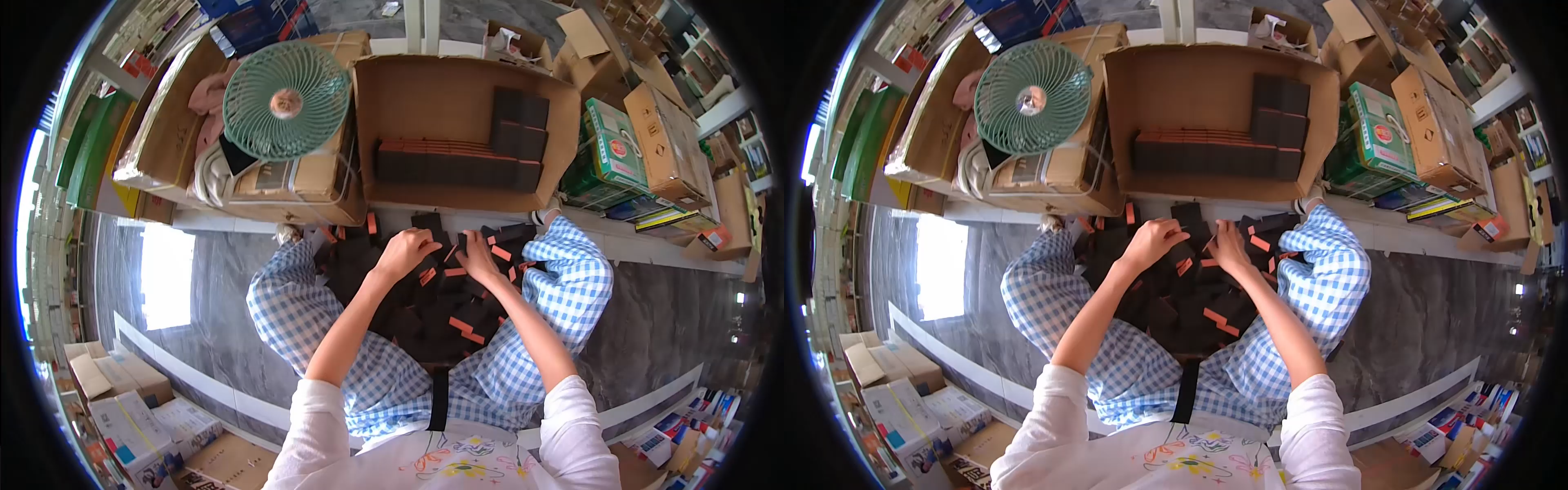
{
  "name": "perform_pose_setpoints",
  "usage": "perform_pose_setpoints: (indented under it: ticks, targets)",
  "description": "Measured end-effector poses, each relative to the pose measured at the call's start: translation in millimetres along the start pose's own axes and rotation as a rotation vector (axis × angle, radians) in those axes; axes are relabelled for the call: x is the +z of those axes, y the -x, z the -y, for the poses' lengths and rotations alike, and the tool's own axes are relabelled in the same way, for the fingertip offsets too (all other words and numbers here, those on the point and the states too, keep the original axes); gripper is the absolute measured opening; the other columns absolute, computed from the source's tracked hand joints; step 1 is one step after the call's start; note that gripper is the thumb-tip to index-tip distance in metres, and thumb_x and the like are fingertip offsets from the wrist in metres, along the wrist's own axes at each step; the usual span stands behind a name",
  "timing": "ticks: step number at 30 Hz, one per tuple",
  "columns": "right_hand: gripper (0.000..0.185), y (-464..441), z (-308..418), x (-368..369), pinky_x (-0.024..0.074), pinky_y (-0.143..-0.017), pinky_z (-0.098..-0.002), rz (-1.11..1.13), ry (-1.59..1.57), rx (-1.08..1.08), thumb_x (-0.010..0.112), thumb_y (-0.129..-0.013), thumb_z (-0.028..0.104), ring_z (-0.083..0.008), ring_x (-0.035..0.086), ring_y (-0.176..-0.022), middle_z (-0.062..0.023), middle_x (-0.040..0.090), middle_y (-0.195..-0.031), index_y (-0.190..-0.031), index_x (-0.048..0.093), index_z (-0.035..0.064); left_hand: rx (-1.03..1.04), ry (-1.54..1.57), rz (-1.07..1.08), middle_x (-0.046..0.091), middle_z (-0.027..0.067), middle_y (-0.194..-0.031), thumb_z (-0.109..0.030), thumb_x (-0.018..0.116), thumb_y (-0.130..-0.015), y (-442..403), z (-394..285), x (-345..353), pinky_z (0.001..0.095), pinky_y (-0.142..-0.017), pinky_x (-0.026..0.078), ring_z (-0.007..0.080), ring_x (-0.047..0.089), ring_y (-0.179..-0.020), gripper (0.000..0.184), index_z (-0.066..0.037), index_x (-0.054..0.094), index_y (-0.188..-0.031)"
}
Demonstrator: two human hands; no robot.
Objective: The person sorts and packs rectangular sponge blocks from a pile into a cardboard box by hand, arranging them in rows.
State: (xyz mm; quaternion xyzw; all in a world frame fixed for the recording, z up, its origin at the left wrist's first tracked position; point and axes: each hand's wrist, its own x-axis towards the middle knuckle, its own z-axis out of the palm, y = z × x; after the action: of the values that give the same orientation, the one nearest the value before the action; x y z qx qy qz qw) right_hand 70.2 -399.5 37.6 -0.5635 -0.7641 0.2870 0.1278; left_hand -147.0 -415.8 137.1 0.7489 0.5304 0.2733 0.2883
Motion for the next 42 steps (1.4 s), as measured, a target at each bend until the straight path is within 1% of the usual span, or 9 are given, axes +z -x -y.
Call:
perform_pose_setpoints:
  ticks: [8, 11, 14, 19, 21, 26, 30, 37, 42]
  targets:
    - [0.064, 19, -45, -13, 0.0377, -0.095, -0.0562, 0.143, 0.319, 0.233, 0.066, -0.08, 0.021, -0.0368, 0.039, -0.123, -0.0212, 0.037, -0.129, -0.13, 0.033, -0.0014, 0.081, 0.1, 0.042, 0.057, 0.0176, -0.068, -0.008, 0.061, -0.083, 13, 29, 42, 0.041, -0.06, 0.047, 0.0357, 0.059, -0.068, 0.014, 0.002, 0.055, -0.077]
    - [0.064, 19, -69, -13, 0.0359, -0.096, -0.0589, 0.186, 0.339, 0.335, 0.067, -0.08, 0.022, -0.0369, 0.038, -0.124, -0.02, 0.036, -0.132, -0.13, 0.035, -0.0004, 0.042, 0.074, 0.115, 0.061, 0.0167, -0.079, 0.002, 0.056, -0.079, 15, 32, 45, 0.0386, -0.066, 0.049, 0.0344, 0.06, -0.077, 0.007, 0.001, 0.057, -0.086]
    - [0.068, 19, -77, -17, 0.034, -0.096, -0.0636, 0.267, 0.357, 0.493, 0.071, -0.077, 0.024, -0.0375, 0.036, -0.125, -0.0196, 0.034, -0.134, -0.13, 0.035, 0.0006, 0.029, 0.049, 0.158, 0.061, 0.0155, -0.093, 0.002, 0.054, -0.078, 14, 28, 45, 0.039, -0.072, 0.05, 0.034, 0.06, -0.084, 0.019, -0.002, 0.057, -0.097]
    - [0.091, 14, -100, -20, 0.028, -0.102, -0.0645, 0.28, 0.522, 0.369, 0.077, -0.07, 0.017, -0.0366, 0.029, -0.133, -0.0183, 0.023, -0.146, -0.141, 0.022, 0.0045, 0.105, -0.03, 0.106, 0.053, 0.0153, -0.109, 0.0, 0.054, -0.078, 6, 39, 73, 0.0407, -0.079, 0.049, 0.0335, 0.058, -0.096, 0.033, -0.006, 0.056, -0.11]
    - [0.09, 7, -110, -19, 0.0261, -0.104, -0.0638, 0.324, 0.577, 0.344, 0.075, -0.071, 0.013, -0.0353, 0.029, -0.133, -0.0174, 0.021, -0.148, -0.143, 0.021, 0.005, -0.036, 0.028, 0.248, 0.052, 0.015, -0.107, -0.001, 0.053, -0.08, 3, 36, 81, 0.0401, -0.078, 0.048, 0.0323, 0.057, -0.095, 0.033, -0.004, 0.055, -0.114]
    - [0.064, -14, -141, -7, 0.0194, -0.108, -0.0626, 0.222, 0.725, 0.264, 0.058, -0.086, 0.014, -0.0305, 0.027, -0.136, -0.0112, 0.027, -0.148, -0.143, 0.03, 0.0206, -0.049, 0.088, 0.259, 0.052, 0.0136, -0.104, -0.003, 0.056, -0.076, 1, 33, 91, 0.0394, -0.076, 0.05, 0.0323, 0.058, -0.091, 0.029, -0.002, 0.056, -0.106]
    - [0.069, -26, -134, -20, 0.0027, -0.107, -0.069, 0.513, 0.699, 0.244, 0.06, -0.085, 0.013, -0.0308, 0.016, -0.141, -0.0109, 0.016, -0.153, -0.145, 0.026, 0.0205, -0.11, 0.133, 0.311, 0.053, 0.0131, -0.104, -0.008, 0.062, -0.079, 2, 28, 81, 0.0373, -0.074, 0.05, 0.0299, 0.06, -0.085, 0.029, -0.003, 0.057, -0.107]
    - [0.061, -23, -140, 2, 0.0015, -0.105, -0.0719, 0.439, 0.839, 0.165, 0.061, -0.083, 0.013, -0.0314, 0.018, -0.14, -0.0119, 0.027, -0.148, -0.138, 0.033, 0.0115, -0.045, 0.119, 0.275, 0.054, 0.0107, -0.103, -0.008, 0.062, -0.081, 12, 43, 85, 0.0337, -0.07, 0.051, 0.023, 0.06, -0.075, 0.027, -0.005, 0.058, -0.107]
    - [0.038, -21, -137, -3, 0.0106, -0.108, -0.0671, 0.343, 0.811, 0.086, 0.055, -0.086, 0.011, -0.029, 0.034, -0.132, -0.0104, 0.041, -0.135, -0.123, 0.045, 0.009, -0.097, 0.133, 0.278, 0.053, 0.0109, -0.102, -0.009, 0.06, -0.083, 20, 48, 79, 0.0339, -0.071, 0.051, 0.0241, 0.06, -0.077, 0.024, -0.004, 0.058, -0.107]
